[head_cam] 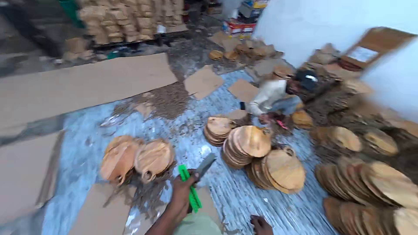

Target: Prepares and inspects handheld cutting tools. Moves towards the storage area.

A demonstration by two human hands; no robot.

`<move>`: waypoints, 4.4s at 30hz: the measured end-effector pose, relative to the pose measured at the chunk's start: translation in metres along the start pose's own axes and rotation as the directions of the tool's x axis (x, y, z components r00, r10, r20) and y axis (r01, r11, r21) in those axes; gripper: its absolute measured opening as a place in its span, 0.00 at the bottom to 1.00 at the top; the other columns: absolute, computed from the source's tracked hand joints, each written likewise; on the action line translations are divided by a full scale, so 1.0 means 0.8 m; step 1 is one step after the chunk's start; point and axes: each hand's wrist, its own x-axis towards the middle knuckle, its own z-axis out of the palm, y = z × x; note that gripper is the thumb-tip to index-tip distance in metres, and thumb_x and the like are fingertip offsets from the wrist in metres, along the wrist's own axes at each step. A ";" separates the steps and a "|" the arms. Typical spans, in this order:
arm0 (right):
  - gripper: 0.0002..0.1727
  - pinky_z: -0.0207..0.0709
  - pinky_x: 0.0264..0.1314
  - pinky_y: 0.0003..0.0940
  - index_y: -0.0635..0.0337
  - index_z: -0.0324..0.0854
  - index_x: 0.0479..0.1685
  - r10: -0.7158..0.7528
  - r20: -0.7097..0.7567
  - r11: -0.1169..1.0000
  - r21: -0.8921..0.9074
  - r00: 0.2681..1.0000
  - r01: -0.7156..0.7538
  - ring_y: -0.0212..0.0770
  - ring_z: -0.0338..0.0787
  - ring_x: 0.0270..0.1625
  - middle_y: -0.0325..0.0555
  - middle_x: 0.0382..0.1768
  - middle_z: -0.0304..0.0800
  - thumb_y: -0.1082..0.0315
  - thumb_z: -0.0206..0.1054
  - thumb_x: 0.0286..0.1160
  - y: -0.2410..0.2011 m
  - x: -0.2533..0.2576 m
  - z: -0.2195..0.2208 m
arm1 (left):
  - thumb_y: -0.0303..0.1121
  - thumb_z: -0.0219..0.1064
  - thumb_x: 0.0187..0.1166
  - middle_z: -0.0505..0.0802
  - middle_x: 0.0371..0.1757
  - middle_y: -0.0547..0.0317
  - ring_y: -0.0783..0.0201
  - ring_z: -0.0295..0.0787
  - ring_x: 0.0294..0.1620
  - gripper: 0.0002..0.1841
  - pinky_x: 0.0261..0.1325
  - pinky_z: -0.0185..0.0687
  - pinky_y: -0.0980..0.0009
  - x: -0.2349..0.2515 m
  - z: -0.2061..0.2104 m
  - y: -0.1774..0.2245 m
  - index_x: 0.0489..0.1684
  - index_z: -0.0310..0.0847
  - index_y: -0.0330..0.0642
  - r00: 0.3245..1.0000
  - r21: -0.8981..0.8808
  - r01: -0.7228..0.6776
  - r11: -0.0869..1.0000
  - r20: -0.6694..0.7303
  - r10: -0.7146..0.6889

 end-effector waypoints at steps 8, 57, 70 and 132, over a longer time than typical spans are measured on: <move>0.15 0.78 0.38 0.42 0.69 0.85 0.58 0.188 -0.122 0.918 0.375 0.974 -0.130 0.43 0.86 0.36 0.55 0.45 0.92 0.65 0.62 0.88 -0.160 0.153 0.011 | 0.17 0.61 0.82 0.89 0.28 0.57 0.71 0.84 0.23 0.04 0.28 0.82 0.79 0.223 0.146 0.112 0.45 0.80 0.29 0.999 0.142 0.000 0.990 0.034 -0.005; 0.07 0.68 0.22 0.21 0.65 0.85 0.34 0.005 -0.195 0.626 0.766 0.981 0.150 0.28 0.77 0.20 0.43 0.28 0.91 0.77 0.64 0.80 -0.844 0.587 -0.130 | 0.17 0.67 0.78 0.91 0.32 0.52 0.67 0.85 0.25 0.04 0.29 0.84 0.76 0.764 0.590 0.279 0.43 0.86 0.27 0.867 0.410 -0.002 0.912 0.455 -0.202; 0.08 0.67 0.22 0.25 0.67 0.83 0.42 0.251 -0.284 0.531 0.840 0.925 0.114 0.30 0.75 0.21 0.45 0.29 0.87 0.71 0.63 0.86 -0.728 0.634 -0.154 | 0.19 0.58 0.86 0.92 0.32 0.52 0.68 0.89 0.28 0.04 0.31 0.85 0.78 0.724 0.577 0.257 0.43 0.78 0.30 0.929 0.307 0.128 0.943 0.296 -0.222; 0.06 0.65 0.26 0.26 0.59 0.90 0.41 -0.130 -0.119 0.793 0.583 0.984 0.176 0.30 0.75 0.25 0.41 0.33 0.88 0.66 0.73 0.79 -0.799 0.566 -0.168 | 0.22 0.67 0.81 0.93 0.31 0.53 0.67 0.89 0.27 0.04 0.33 0.87 0.73 0.701 0.543 0.244 0.42 0.86 0.29 0.847 0.531 0.041 0.846 0.432 -0.312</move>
